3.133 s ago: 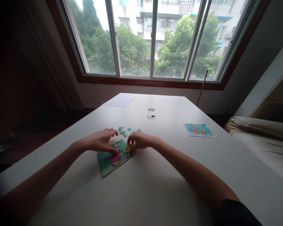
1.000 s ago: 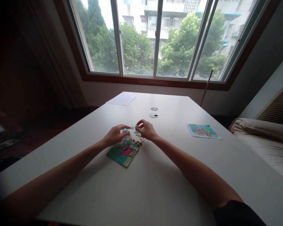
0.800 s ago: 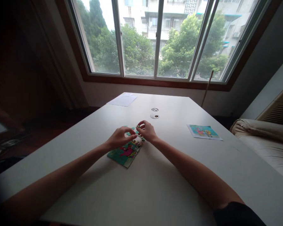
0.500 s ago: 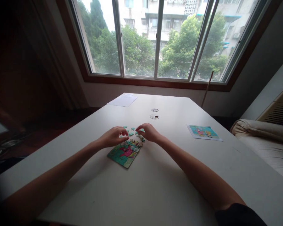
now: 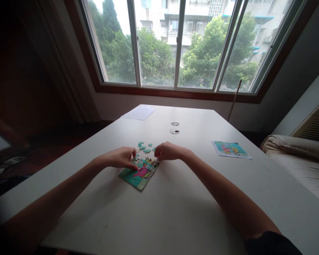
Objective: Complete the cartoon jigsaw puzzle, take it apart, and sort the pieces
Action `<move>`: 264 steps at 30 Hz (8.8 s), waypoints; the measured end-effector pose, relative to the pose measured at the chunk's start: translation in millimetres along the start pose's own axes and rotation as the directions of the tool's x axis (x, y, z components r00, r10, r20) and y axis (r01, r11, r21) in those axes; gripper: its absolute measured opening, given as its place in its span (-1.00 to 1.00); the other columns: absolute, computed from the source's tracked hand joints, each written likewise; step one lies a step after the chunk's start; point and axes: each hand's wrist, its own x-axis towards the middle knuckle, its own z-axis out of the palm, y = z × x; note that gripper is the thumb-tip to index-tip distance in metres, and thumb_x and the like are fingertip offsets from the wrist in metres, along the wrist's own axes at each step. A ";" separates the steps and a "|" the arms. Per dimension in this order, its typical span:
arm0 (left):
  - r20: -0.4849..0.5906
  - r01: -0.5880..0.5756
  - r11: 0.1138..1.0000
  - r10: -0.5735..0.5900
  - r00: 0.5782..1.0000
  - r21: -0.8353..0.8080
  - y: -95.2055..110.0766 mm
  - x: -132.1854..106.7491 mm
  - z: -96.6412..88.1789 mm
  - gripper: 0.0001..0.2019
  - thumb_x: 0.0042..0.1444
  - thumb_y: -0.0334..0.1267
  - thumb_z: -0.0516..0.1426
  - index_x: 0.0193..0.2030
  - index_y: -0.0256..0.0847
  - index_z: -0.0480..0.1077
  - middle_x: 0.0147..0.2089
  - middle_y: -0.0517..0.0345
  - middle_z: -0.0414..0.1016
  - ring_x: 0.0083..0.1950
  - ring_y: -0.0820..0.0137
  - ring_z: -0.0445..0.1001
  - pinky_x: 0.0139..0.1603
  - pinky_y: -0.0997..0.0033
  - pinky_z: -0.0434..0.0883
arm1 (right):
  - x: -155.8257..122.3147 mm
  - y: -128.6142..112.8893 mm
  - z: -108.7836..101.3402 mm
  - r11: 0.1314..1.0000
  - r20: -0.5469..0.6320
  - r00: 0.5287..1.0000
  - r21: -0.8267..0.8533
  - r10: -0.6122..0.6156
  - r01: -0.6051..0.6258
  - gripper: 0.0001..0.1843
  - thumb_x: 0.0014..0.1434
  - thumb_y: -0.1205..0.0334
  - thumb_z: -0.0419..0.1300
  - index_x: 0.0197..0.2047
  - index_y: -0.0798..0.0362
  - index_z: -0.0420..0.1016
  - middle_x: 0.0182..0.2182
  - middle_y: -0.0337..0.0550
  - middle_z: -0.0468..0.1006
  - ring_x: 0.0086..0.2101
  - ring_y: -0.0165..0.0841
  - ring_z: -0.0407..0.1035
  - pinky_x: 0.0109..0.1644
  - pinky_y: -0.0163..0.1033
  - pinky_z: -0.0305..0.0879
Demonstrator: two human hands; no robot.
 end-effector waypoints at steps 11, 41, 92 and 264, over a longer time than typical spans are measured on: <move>-0.079 -0.163 0.982 0.156 0.985 -0.092 -11.5 8.3 5.9 -0.52 -0.11 0.09 0.09 -0.12 -0.20 0.36 -0.21 0.06 0.37 -0.22 0.32 0.35 -0.26 0.48 0.26 | 15.8 -7.7 35.0 0.985 -0.270 0.955 -0.155 -0.121 0.081 -0.77 0.10 0.27 0.09 -0.15 0.05 0.44 -0.26 -0.05 0.44 -0.27 -0.37 0.32 -0.23 -0.30 0.21; -0.278 -0.200 0.951 0.132 0.951 -0.234 -4.1 28.8 20.2 -0.83 -0.10 -0.28 0.09 -0.35 -0.22 0.45 -0.44 0.17 0.45 -0.37 0.39 0.39 -0.33 0.47 0.27 | 20.5 -15.3 45.5 0.995 -0.372 0.926 -0.034 0.070 -0.090 -0.81 0.06 0.16 0.13 -0.30 0.05 0.49 -0.42 -0.16 0.46 -0.41 -0.44 0.31 -0.32 -0.36 0.17; -0.066 -0.272 0.959 0.267 0.961 -0.083 9.7 4.4 7.2 -0.69 -0.12 -0.02 0.16 -0.31 -0.20 0.38 -0.27 0.09 0.31 -0.19 0.28 0.27 -0.23 0.42 0.26 | 9.5 -7.5 12.8 0.999 0.159 0.986 -0.032 0.042 -0.037 -0.48 -0.25 0.10 0.33 -0.19 0.10 0.36 -0.31 -0.17 0.37 -0.40 -0.44 0.24 -0.43 -0.41 0.16; 0.365 -0.092 0.954 0.196 0.910 -0.284 9.3 -8.4 -10.5 -0.51 -0.32 -0.19 0.25 -0.21 -0.24 0.18 -0.31 0.19 0.30 -0.30 0.36 0.30 -0.40 0.49 0.28 | 5.9 -49.2 34.1 0.987 0.045 0.995 0.129 0.090 -0.095 -0.61 -0.17 0.15 0.30 -0.26 0.11 0.34 -0.30 -0.17 0.36 -0.29 -0.36 0.22 -0.27 -0.32 0.16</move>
